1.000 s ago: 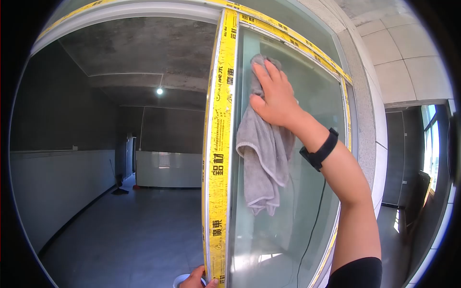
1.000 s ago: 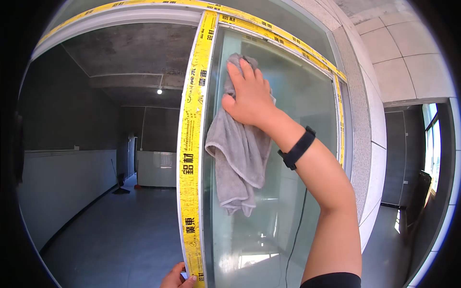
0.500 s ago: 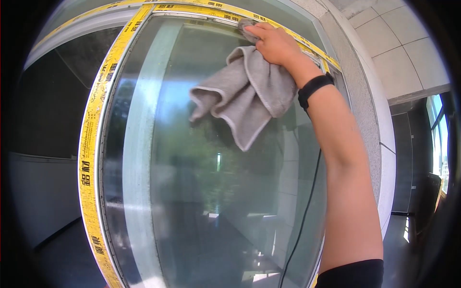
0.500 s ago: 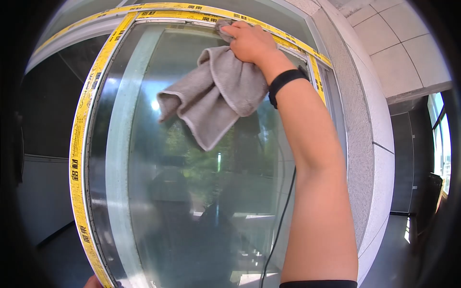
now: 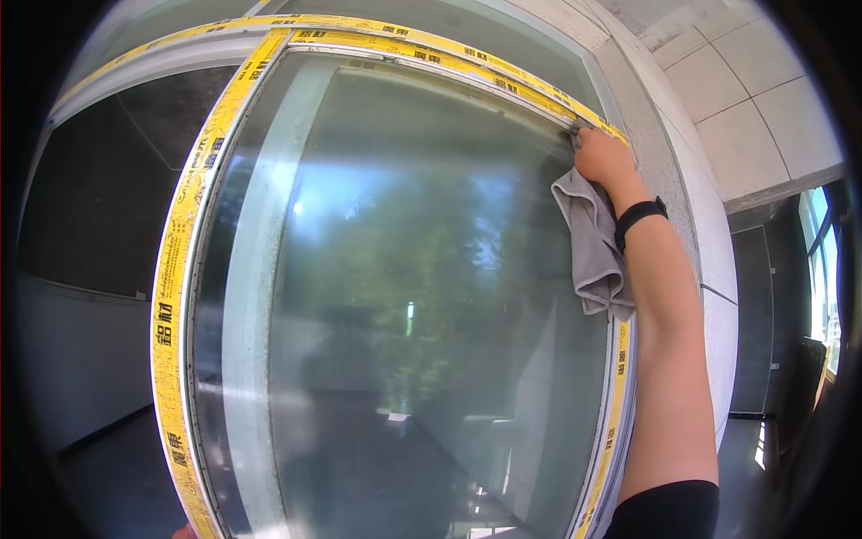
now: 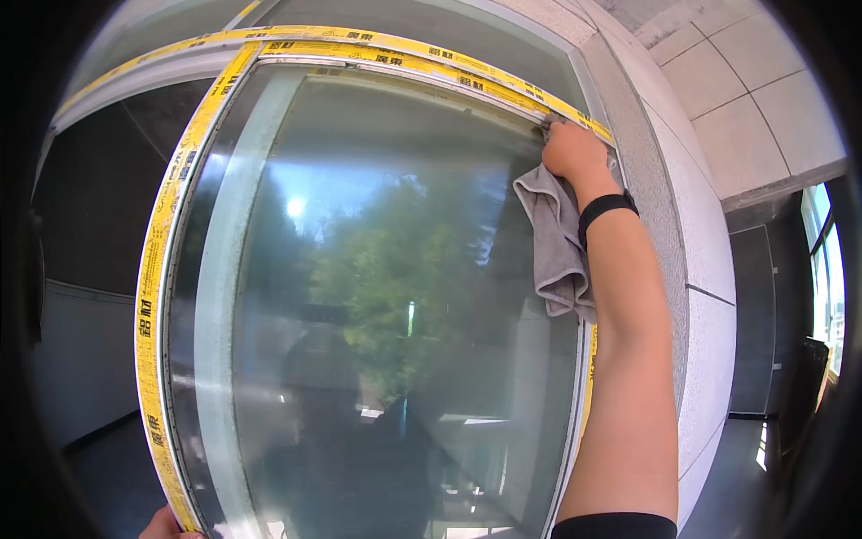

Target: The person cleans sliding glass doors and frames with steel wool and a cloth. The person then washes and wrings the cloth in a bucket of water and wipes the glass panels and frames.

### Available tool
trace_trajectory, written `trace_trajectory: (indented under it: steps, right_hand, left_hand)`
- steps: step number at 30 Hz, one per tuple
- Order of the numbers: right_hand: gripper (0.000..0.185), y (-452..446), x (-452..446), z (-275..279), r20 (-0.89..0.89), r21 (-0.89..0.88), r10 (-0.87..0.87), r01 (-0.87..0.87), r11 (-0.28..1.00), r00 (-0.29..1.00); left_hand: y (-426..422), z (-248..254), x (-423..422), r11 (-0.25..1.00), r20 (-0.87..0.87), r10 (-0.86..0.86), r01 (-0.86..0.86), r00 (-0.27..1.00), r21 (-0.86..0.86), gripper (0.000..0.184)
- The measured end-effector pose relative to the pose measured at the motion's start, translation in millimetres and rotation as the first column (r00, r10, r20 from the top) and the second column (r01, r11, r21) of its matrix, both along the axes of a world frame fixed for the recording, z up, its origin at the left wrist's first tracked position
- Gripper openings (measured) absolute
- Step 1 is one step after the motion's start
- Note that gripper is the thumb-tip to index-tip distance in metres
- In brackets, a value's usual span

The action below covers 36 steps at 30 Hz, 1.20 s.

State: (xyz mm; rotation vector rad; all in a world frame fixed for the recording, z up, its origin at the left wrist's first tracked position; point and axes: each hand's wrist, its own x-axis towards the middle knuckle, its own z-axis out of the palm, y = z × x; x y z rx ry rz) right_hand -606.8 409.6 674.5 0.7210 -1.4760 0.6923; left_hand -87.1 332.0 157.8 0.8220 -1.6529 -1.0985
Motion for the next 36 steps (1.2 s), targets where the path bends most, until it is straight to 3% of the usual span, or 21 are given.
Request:
trace_trajectory:
  steps: [1,4,8,11,14,16,18,24,31,33,36]
  right_hand:
    - [0.042,-3,4,-1,-0.006,0.0,0.0,0.0,1.0,1.0]
    - [0.043,-5,5,-17,-0.023,0.0,0.376,-0.376,0.926,0.926]
    - [0.043,-24,63,-55,-0.384,0.139,0.462,-0.444,0.885,0.8]
    - [0.046,-25,82,-57,-0.404,0.187,0.499,-0.464,0.866,0.767]
    - [0.044,-25,47,-33,-0.386,0.171,0.466,-0.434,0.884,0.796]
    - [0.042,-15,24,-19,-0.193,0.03,0.305,-0.305,0.952,0.933]
    - [0.039,-7,-8,-5,0.043,-0.039,0.185,-0.183,0.982,0.982]
    - [0.036,5,-17,-44,-0.074,0.023,0.163,-0.162,0.987,0.984]
    - [0.045,21,-20,-202,-0.278,0.178,0.34,-0.3,0.937,0.898]
    - [0.045,18,-23,-195,-0.306,0.171,0.339,-0.299,0.939,0.889]
    - [0.046,8,-27,-146,-0.353,0.122,0.3,-0.274,0.954,0.886]
  left_hand:
    - [-1,-1,1,1.0,-0.006,0.018,-0.018,1.0,-0.017,0.024]
    - [-8,-2,4,0.999,0.004,-0.028,0.028,1.0,-0.027,0.025]
    - [-8,2,4,0.998,0.027,-0.049,0.05,0.998,-0.046,0.026]
    - [-4,3,-3,0.994,0.006,0.044,-0.043,0.999,-0.097,0.027]
    - [-15,-5,4,0.994,0.064,0.054,-0.047,0.997,-0.103,0.027]
    - [-12,-5,3,0.992,0.101,0.069,-0.057,0.993,-0.116,0.027]
    - [-5,0,-2,0.992,0.013,0.108,-0.107,0.994,-0.067,0.027]
    - [-13,-8,6,0.995,0.043,0.04,-0.035,0.998,-0.092,0.032]
    - [-12,-9,5,0.988,-0.041,0.01,-0.016,0.999,-0.152,0.039]
    - [-7,0,5,0.983,0.089,0.048,-0.032,0.995,-0.181,0.036]
    - [-13,-8,8,0.984,0.023,0.019,-0.014,1.0,-0.177,0.035]
